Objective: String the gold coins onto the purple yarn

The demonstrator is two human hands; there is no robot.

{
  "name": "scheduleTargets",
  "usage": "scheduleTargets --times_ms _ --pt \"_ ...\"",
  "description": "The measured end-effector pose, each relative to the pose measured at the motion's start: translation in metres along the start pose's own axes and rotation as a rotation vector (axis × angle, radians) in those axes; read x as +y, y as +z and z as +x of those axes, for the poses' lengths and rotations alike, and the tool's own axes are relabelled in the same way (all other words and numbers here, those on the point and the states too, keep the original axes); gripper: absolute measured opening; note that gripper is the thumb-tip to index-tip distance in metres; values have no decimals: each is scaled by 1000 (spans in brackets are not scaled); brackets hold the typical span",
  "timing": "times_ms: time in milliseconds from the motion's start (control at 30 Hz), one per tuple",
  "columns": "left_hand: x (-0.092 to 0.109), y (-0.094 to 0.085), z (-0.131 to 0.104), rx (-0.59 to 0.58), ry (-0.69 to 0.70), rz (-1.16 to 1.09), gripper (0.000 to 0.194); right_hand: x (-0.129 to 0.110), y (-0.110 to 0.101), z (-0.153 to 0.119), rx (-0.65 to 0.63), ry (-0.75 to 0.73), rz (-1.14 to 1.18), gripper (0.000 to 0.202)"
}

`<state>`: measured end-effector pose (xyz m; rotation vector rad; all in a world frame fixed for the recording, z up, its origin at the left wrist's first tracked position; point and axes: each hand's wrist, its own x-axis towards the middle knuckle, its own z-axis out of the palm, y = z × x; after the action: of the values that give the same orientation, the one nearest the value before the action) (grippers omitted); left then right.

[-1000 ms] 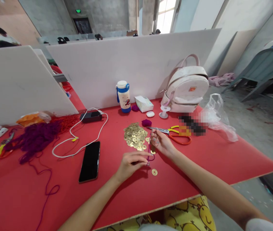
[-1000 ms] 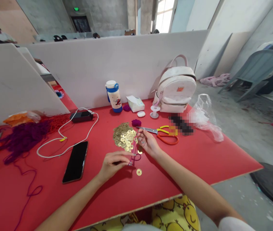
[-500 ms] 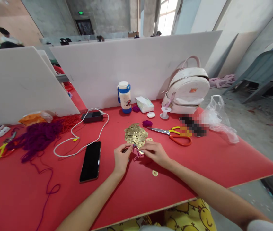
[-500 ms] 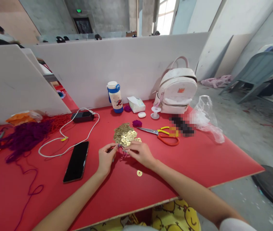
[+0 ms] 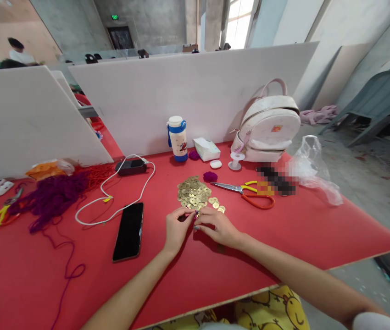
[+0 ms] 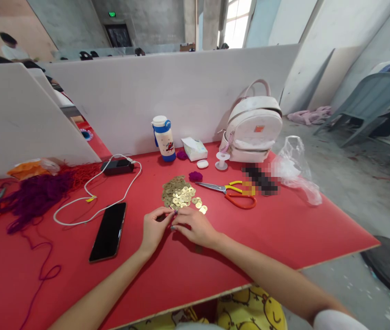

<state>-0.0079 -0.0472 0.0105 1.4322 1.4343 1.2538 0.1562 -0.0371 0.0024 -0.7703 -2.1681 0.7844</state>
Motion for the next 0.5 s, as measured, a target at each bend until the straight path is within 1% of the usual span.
scheduleTargets --times_ms 67,133,267,500 --pt "-2 0 0 -12 -15 21 12 -2 -5 0 5 -18 -38 18" --pt "-4 1 0 -29 -21 25 11 -3 -8 -1 31 -1 -35 17" --pt "-6 2 0 -75 -39 4 13 -1 -12 0 120 48 -15 16" --pt "-5 2 2 -82 -41 -14 17 4 -16 2 253 109 -3 17"
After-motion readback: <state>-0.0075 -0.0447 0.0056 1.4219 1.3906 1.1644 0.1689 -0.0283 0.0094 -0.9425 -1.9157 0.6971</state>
